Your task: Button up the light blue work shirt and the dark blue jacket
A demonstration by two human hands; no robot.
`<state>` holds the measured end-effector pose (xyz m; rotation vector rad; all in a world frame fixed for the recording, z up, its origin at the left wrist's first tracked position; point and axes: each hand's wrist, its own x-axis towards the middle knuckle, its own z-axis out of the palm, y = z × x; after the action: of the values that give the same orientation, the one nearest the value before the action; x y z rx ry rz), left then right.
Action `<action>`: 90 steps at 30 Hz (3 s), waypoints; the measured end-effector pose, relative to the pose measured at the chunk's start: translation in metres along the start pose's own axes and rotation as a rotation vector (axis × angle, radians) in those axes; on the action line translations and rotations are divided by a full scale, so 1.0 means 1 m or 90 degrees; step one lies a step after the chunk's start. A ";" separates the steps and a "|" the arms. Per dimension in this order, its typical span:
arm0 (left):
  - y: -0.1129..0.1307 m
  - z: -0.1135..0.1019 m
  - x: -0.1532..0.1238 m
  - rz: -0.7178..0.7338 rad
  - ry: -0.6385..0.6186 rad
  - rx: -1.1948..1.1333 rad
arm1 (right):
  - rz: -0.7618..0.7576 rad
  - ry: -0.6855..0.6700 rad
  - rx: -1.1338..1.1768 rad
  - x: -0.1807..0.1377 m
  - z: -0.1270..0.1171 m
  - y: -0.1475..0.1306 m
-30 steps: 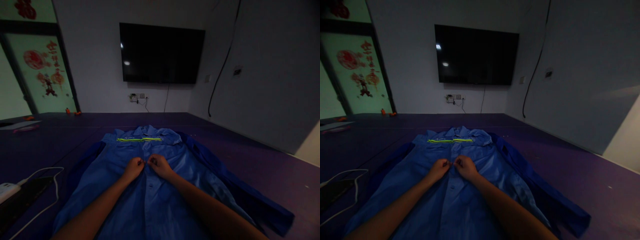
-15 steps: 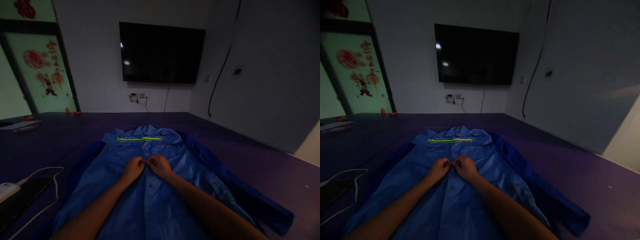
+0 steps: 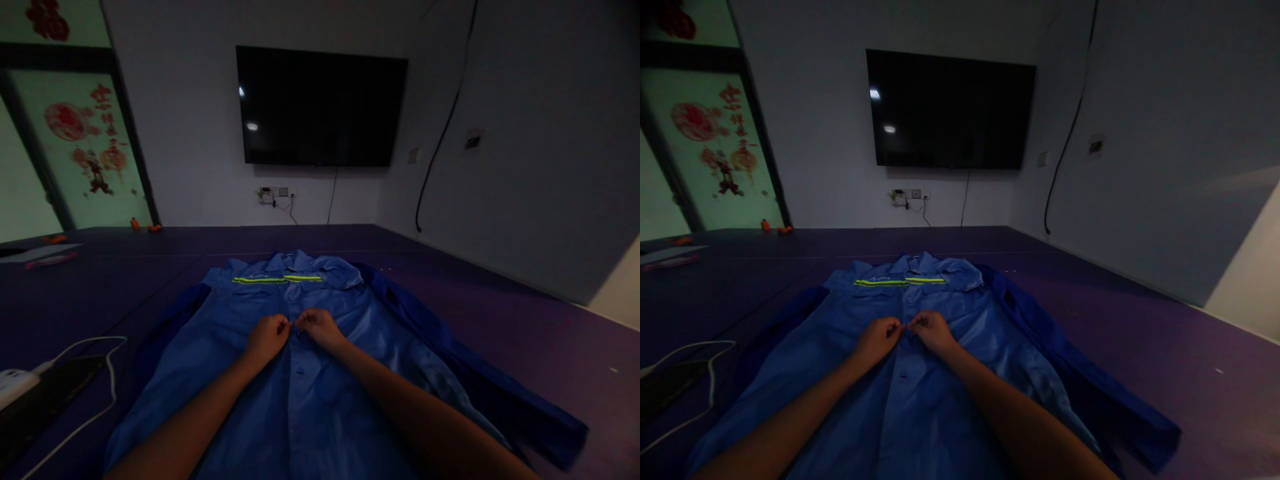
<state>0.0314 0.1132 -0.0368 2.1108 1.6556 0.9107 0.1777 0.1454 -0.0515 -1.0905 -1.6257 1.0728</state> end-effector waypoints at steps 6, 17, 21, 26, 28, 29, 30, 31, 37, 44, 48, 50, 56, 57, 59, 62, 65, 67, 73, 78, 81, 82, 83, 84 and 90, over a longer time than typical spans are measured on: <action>0.000 -0.001 -0.002 0.017 0.007 0.001 | 0.079 -0.007 0.029 0.002 -0.001 -0.005; 0.004 -0.004 -0.003 0.030 -0.004 0.029 | 0.141 -0.041 0.029 0.008 -0.005 -0.008; 0.007 -0.005 -0.005 0.013 -0.018 0.013 | 0.129 -0.041 0.029 0.007 -0.005 -0.007; 0.008 -0.004 -0.005 -0.007 -0.019 0.012 | 0.120 -0.051 0.037 0.006 -0.005 -0.007; 0.007 -0.004 -0.005 -0.006 -0.018 0.011 | 0.106 -0.052 0.039 0.006 -0.004 -0.006; 0.007 -0.004 -0.005 -0.006 -0.016 0.011 | 0.101 -0.052 0.038 0.006 -0.004 -0.006; 0.006 -0.003 -0.005 -0.007 -0.013 0.012 | 0.097 -0.054 0.035 0.006 -0.004 -0.005; 0.006 -0.003 -0.005 -0.010 -0.010 0.011 | 0.096 -0.056 0.032 0.006 -0.004 -0.005; 0.007 -0.004 -0.006 -0.021 -0.011 0.012 | 0.103 -0.083 0.027 0.007 -0.006 -0.005; 0.008 -0.004 -0.006 -0.018 -0.003 0.027 | 0.126 -0.096 0.026 0.009 -0.006 -0.004; 0.008 -0.003 -0.006 -0.025 -0.004 0.020 | 0.119 -0.110 0.017 0.010 -0.007 -0.003; 0.007 -0.003 -0.006 -0.026 -0.012 0.020 | 0.114 -0.110 0.015 0.010 -0.007 -0.002; 0.003 -0.002 -0.005 -0.021 -0.031 0.058 | 0.098 -0.103 0.019 0.009 -0.006 -0.001; 0.003 -0.001 -0.005 -0.019 -0.033 0.063 | 0.095 -0.101 0.020 0.008 -0.006 -0.001; 0.003 -0.001 -0.005 -0.014 -0.035 0.069 | 0.085 -0.092 0.022 0.008 -0.005 0.000; 0.004 -0.001 -0.005 -0.009 -0.033 0.077 | 0.069 -0.076 0.023 0.006 -0.003 0.001; 0.005 -0.002 -0.006 -0.008 -0.030 0.071 | 0.057 -0.066 0.016 0.005 -0.003 0.002; 0.005 -0.001 -0.005 -0.009 -0.033 0.055 | 0.049 -0.061 0.008 0.005 -0.003 0.003; -0.003 0.002 0.001 -0.039 -0.033 -0.119 | 0.021 -0.048 -0.017 0.003 -0.001 0.003; -0.005 0.000 0.004 -0.094 -0.041 -0.305 | -0.078 -0.002 -0.080 -0.004 -0.004 -0.002; -0.001 -0.007 0.001 -0.144 -0.083 -0.362 | -0.173 0.060 -0.188 -0.013 -0.006 -0.010; 0.000 -0.010 0.000 -0.158 -0.109 -0.372 | -0.188 0.070 -0.232 -0.017 -0.007 -0.014; 0.002 -0.013 -0.001 -0.168 -0.140 -0.379 | -0.196 0.072 -0.272 -0.021 -0.007 -0.019; 0.003 -0.017 -0.002 -0.171 -0.176 -0.384 | -0.203 0.065 -0.307 -0.025 -0.007 -0.024; 0.006 -0.042 -0.014 -0.164 -0.389 -0.361 | -0.204 -0.100 -0.478 -0.063 -0.006 -0.058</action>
<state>0.0071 0.0922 -0.0061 1.5293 1.1410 0.4955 0.1865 0.0722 -0.0078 -1.1571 -2.3257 0.3289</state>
